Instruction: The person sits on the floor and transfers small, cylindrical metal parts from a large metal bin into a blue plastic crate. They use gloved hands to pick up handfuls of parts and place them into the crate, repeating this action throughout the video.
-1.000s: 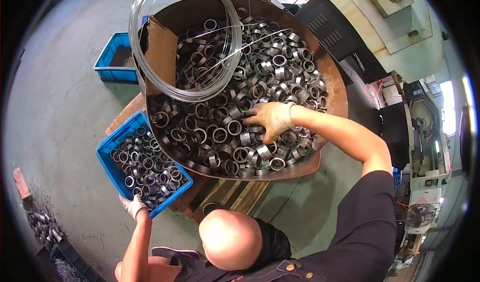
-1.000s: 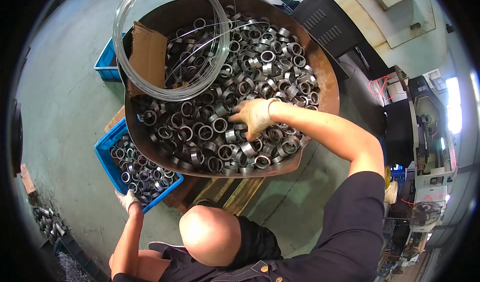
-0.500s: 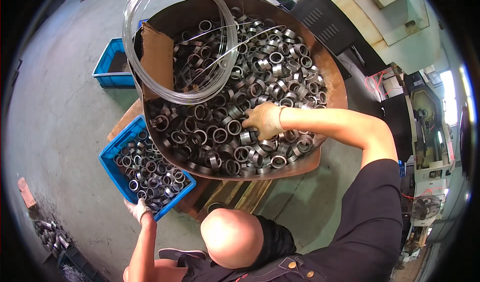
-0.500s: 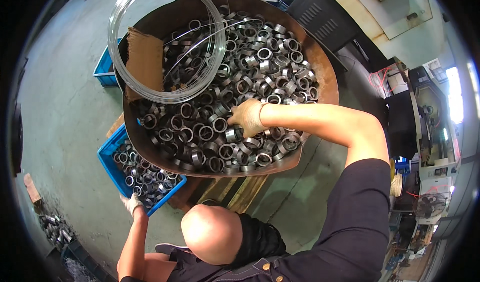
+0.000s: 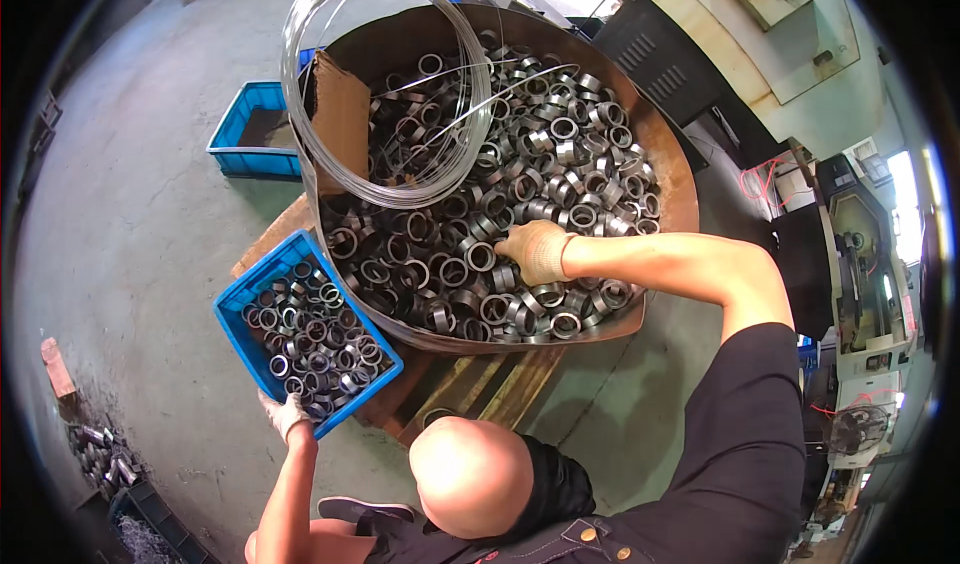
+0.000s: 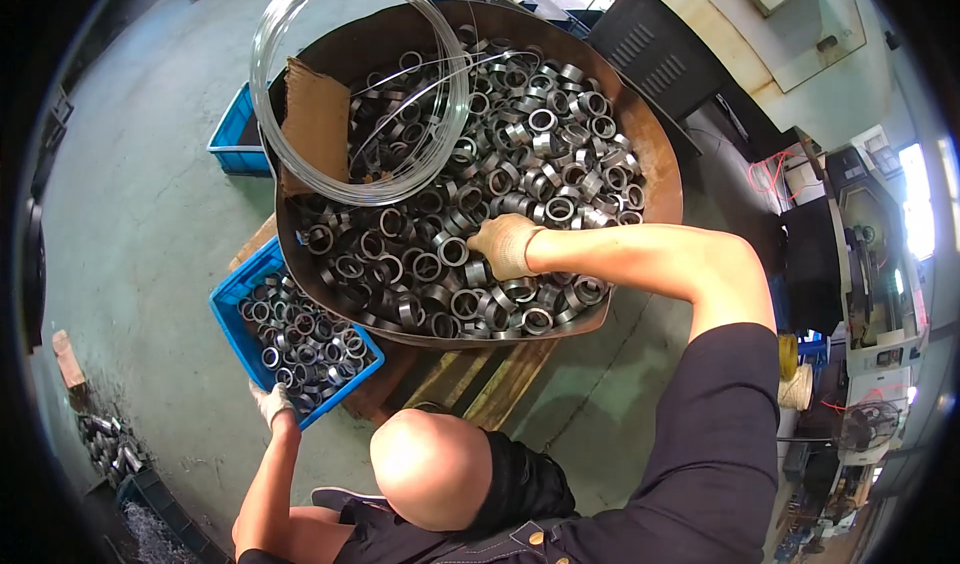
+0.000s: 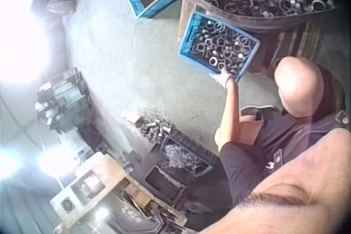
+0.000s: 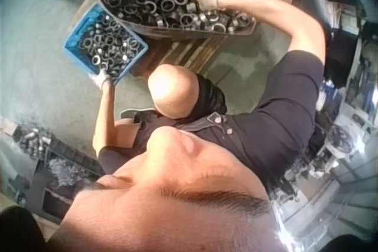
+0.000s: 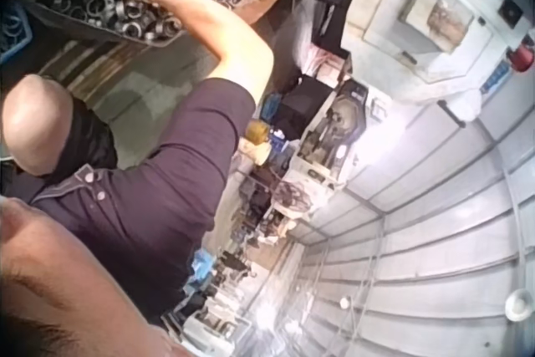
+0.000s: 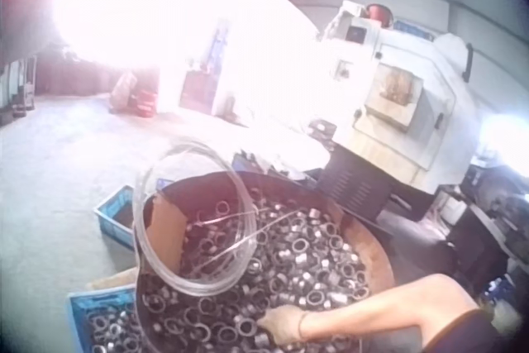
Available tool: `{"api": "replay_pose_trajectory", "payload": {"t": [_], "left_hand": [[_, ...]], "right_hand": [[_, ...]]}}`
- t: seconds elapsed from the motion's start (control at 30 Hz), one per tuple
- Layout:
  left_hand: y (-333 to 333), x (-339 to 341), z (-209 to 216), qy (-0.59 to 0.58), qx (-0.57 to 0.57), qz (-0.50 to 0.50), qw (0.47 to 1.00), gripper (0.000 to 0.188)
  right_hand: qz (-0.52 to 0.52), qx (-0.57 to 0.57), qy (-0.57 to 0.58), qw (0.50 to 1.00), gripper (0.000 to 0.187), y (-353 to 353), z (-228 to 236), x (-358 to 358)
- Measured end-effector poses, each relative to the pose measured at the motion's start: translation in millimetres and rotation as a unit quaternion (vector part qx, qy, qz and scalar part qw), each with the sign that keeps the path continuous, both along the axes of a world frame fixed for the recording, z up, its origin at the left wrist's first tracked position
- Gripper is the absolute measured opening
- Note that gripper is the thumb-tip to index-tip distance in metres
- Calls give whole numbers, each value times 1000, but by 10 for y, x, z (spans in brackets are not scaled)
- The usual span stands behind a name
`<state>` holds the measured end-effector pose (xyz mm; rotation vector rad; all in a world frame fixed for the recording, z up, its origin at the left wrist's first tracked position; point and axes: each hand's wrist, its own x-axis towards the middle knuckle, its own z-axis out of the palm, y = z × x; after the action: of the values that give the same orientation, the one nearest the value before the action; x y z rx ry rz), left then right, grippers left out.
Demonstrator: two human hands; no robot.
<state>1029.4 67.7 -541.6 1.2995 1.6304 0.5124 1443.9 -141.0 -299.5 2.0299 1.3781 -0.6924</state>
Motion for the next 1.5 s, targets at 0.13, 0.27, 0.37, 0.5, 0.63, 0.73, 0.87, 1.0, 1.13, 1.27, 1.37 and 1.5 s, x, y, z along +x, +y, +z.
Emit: {"api": "replay_pose_trajectory", "payload": {"t": [0.13,0.27,0.37,0.5,0.63,0.73,0.87,1.0,1.13,1.27,1.37,1.5], "left_hand": [[-19,64,72,28,3,3,1000,82],[-56,170,221,59,4,8,998,82],[-50,178,207,98,-3,13,995,83],[-45,162,143,111,5,16,994,84],[-60,163,108,86,23,5,996,83],[-75,184,32,137,35,-2,990,82],[-69,168,51,111,44,-5,993,79],[-49,202,-22,176,27,13,984,84],[-40,277,143,153,12,10,988,81],[-42,126,31,89,16,7,996,82],[-58,143,157,87,1,4,996,82],[-54,162,83,93,9,0,996,82]], "right_hand": [[-31,-12,14,999,54,41,-33,38],[-94,111,85,986,55,-16,74,135],[-272,168,199,926,53,-16,206,215],[-436,218,431,759,36,12,363,203],[-456,257,528,669,43,6,609,78],[-453,269,517,675,46,-18,1051,-47],[-408,345,474,700,55,7,1585,-234],[-429,426,526,598,73,131,1805,-522],[-345,374,577,639,70,673,1934,-918],[-203,279,574,743,45,1425,1770,-1410],[-137,204,580,777,46,1877,1491,-1624],[-44,213,477,851,48,2199,1103,-1819]]}}
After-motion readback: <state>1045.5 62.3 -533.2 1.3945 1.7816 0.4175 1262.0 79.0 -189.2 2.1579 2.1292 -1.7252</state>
